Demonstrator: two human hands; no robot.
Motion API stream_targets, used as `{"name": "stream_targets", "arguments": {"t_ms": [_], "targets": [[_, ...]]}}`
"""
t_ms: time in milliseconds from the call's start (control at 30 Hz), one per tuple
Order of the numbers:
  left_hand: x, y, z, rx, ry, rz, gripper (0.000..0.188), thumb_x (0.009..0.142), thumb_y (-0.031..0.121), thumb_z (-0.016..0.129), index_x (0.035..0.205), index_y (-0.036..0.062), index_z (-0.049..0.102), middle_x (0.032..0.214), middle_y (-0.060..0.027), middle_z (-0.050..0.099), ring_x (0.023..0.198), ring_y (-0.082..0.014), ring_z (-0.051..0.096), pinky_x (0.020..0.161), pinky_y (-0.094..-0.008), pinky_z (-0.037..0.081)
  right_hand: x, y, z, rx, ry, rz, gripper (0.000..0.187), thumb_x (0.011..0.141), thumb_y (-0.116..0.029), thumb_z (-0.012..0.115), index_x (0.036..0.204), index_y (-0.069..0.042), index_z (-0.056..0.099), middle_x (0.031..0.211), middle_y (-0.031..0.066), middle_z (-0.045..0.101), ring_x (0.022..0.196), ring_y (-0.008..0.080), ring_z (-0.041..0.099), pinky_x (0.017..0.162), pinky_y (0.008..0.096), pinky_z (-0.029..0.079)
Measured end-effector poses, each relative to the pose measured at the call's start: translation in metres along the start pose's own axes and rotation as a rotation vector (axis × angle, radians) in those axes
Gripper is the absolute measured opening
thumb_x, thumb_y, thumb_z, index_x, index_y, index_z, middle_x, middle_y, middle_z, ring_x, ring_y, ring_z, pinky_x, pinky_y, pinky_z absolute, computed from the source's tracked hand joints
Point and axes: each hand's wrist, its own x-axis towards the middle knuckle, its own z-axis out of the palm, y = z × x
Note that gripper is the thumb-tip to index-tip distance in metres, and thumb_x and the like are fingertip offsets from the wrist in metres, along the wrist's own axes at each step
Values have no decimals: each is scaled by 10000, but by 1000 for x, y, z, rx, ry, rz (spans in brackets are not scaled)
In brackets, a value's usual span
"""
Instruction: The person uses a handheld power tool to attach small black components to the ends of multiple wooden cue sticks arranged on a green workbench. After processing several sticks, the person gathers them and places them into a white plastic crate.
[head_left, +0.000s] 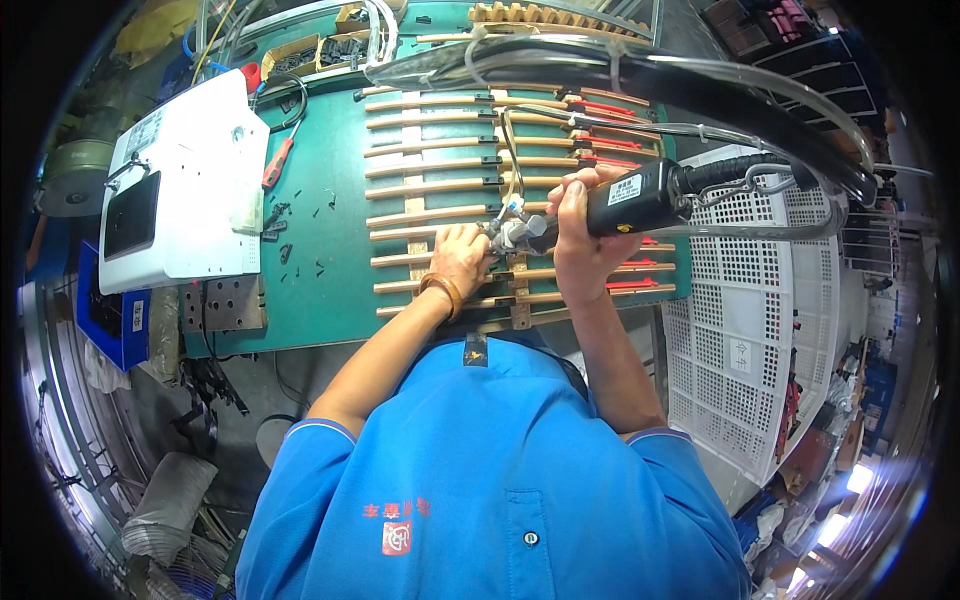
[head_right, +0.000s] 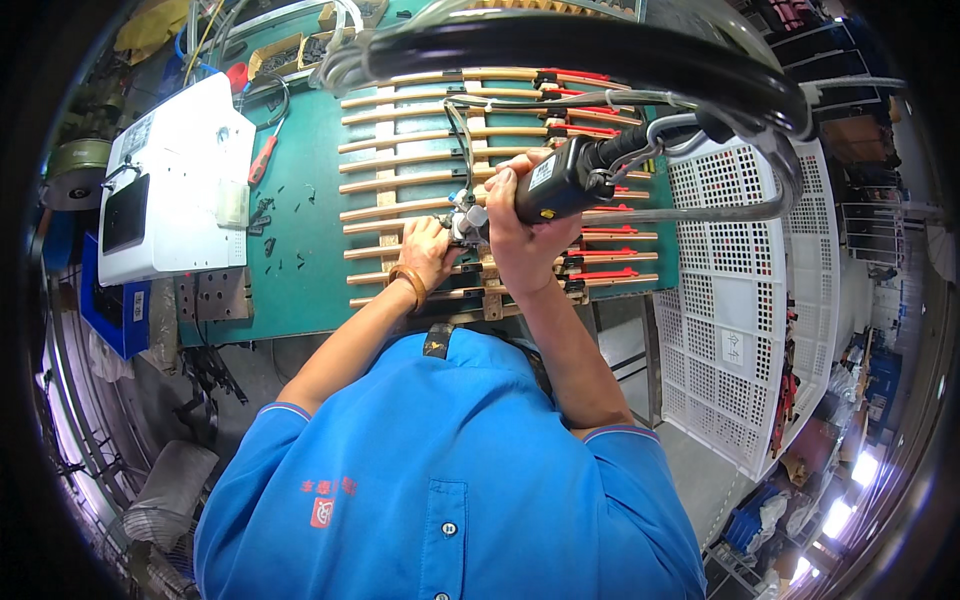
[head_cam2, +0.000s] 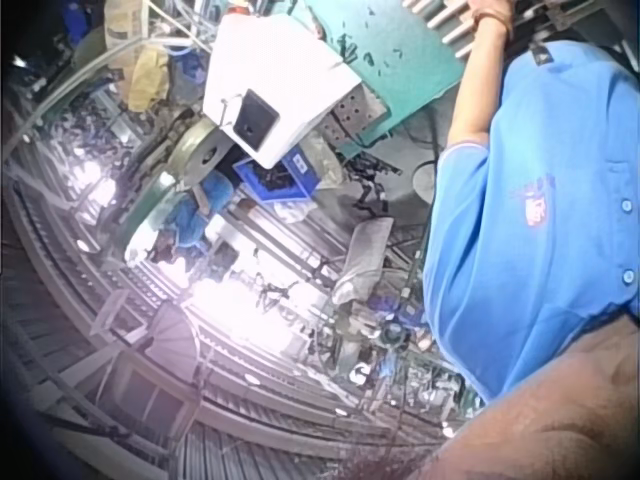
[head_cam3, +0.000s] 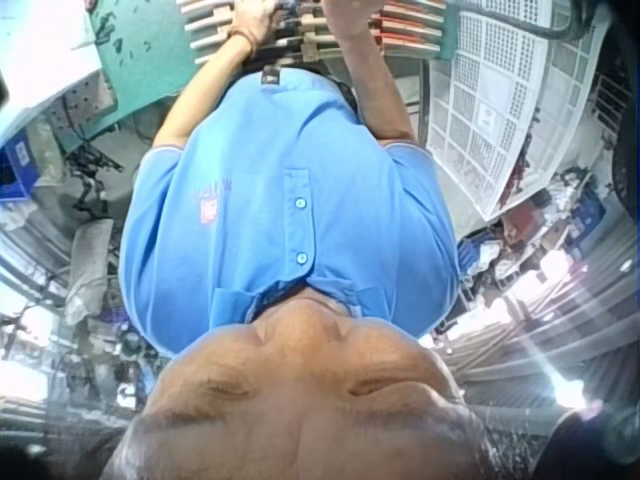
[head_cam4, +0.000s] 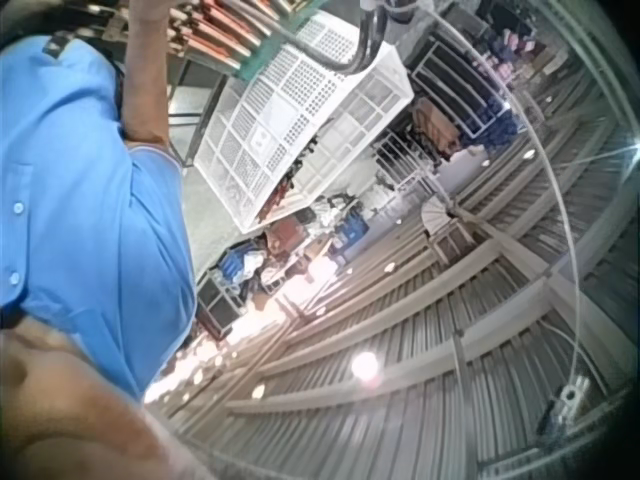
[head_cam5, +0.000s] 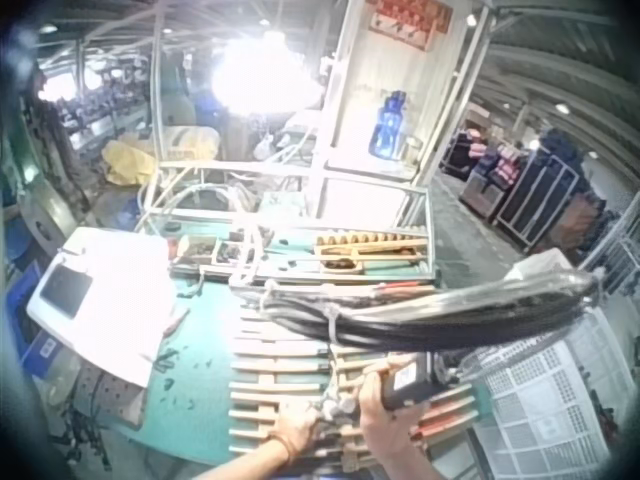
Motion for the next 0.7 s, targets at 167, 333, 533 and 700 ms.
{"name": "stream_targets", "arguments": {"t_ms": [167,333,533,700], "targets": [[-1,-2,1,-18,8,-1,224,650,170,735,767,63,577,812,-102,549,855,-294,515,793,-417,377,0,1,1,1,-12,-34,282,814,104,542,1063,18,441,882,69,547,731,106,579,694,253,523],[1,0,-1,-45,22,4,234,642,154,735,775,69,562,826,-99,531,856,-293,513,783,-412,379,-2,4,-2,-15,8,-22,298,812,114,537,1072,7,439,894,63,541,750,107,571,705,251,516],[0,0,-3,-54,21,4,237,645,155,730,776,73,550,823,-99,519,857,-292,512,781,-411,377,-1,4,-4,-14,-38,-24,311,812,125,525,1081,-1,434,905,62,534,765,105,561,713,252,513],[0,0,-3,-58,34,11,238,651,163,728,783,73,552,826,-98,521,860,-290,512,786,-415,375,-1,4,-2,4,-17,-35,319,813,126,522,1089,-2,430,897,62,534,765,109,561,714,256,514]]}}
